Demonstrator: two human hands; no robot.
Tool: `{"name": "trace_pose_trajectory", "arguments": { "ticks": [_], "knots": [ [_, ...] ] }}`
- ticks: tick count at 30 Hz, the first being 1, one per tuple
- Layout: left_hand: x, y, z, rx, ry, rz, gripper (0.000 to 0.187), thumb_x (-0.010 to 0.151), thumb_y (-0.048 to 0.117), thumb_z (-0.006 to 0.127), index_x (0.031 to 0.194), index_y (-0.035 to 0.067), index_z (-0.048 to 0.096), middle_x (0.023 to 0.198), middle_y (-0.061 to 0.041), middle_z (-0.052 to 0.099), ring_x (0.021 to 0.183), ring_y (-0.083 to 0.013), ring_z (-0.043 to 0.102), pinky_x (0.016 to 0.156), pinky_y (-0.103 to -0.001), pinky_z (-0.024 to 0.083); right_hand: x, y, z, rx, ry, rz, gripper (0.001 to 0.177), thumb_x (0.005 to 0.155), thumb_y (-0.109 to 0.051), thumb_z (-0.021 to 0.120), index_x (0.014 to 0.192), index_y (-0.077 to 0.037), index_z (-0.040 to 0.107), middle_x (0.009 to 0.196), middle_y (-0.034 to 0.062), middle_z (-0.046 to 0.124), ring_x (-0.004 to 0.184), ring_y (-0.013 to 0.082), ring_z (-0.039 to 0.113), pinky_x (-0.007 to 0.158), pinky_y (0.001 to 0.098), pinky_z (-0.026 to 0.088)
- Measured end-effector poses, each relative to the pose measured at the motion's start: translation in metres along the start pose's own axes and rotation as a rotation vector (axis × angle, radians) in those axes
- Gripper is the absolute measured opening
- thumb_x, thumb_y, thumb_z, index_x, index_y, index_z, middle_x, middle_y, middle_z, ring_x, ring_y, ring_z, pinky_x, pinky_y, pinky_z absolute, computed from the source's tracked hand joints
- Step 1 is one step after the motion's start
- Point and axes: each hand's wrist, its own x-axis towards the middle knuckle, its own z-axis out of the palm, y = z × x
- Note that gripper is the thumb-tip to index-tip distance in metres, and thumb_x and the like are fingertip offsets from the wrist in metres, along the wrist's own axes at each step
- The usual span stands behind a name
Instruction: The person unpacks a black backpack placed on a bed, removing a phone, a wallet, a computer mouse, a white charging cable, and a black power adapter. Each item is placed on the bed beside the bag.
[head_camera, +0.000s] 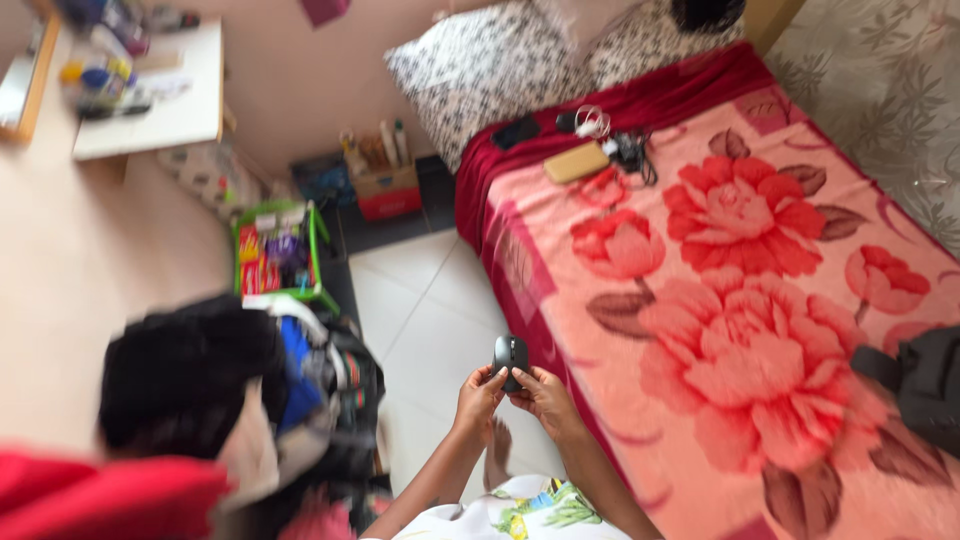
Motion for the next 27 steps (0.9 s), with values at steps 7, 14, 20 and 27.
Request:
{"name": "trace_pose_trajectory", "arguments": {
  "ticks": [7, 14, 20, 27],
  "knots": [
    [0.118, 0.069, 0.046, 0.012, -0.124, 0.057, 0.031, 0.095, 0.021, 0.072, 0.123, 0.007, 0.069, 0.101, 0.001, 0.068, 0.089, -0.0073, 0.057, 0.077, -0.024, 0.044, 0.111, -0.073, 0.005, 0.070, 0.051, -0.116, 0.029, 0.095, -0.023, 0.071, 0.118, -0.007, 0.066, 0.095, -0.0009, 0.072, 0.077, 0.0083, 0.065, 0.072, 0.0244, 0.055],
    [0.235, 0.122, 0.059, 0.155, -0.005, -0.096, 0.025, 0.098, 0.027, 0.062, 0.117, 0.012, 0.065, 0.104, 0.005, 0.070, 0.090, -0.0058, 0.061, 0.079, -0.024, 0.048, 0.209, -0.094, 0.002, 0.284, 0.247, 0.007, 0.023, 0.096, -0.024, 0.070, 0.114, -0.011, 0.063, 0.085, -0.0006, 0.067, 0.070, 0.0105, 0.063, 0.061, 0.0250, 0.054],
    [0.336, 0.209, 0.087, 0.194, -0.195, -0.165, 0.016, 0.098, 0.023, 0.061, 0.107, 0.011, 0.066, 0.096, 0.001, 0.070, 0.080, -0.0076, 0.062, 0.068, -0.024, 0.049, 0.303, -0.133, 0.015, 0.431, 0.386, -0.032, 0.023, 0.094, -0.023, 0.070, 0.113, -0.012, 0.062, 0.085, -0.0005, 0.065, 0.067, 0.0094, 0.061, 0.058, 0.0235, 0.052],
    [0.404, 0.260, 0.110, 0.208, -0.275, -0.284, 0.016, 0.099, 0.022, 0.057, 0.101, 0.008, 0.066, 0.091, -0.001, 0.072, 0.072, -0.0068, 0.063, 0.062, -0.021, 0.049, 0.391, -0.172, 0.034, 0.589, 0.449, -0.077, 0.025, 0.094, -0.019, 0.071, 0.116, -0.012, 0.062, 0.091, 0.0016, 0.066, 0.069, 0.0104, 0.061, 0.058, 0.0231, 0.052]
  ]
}}
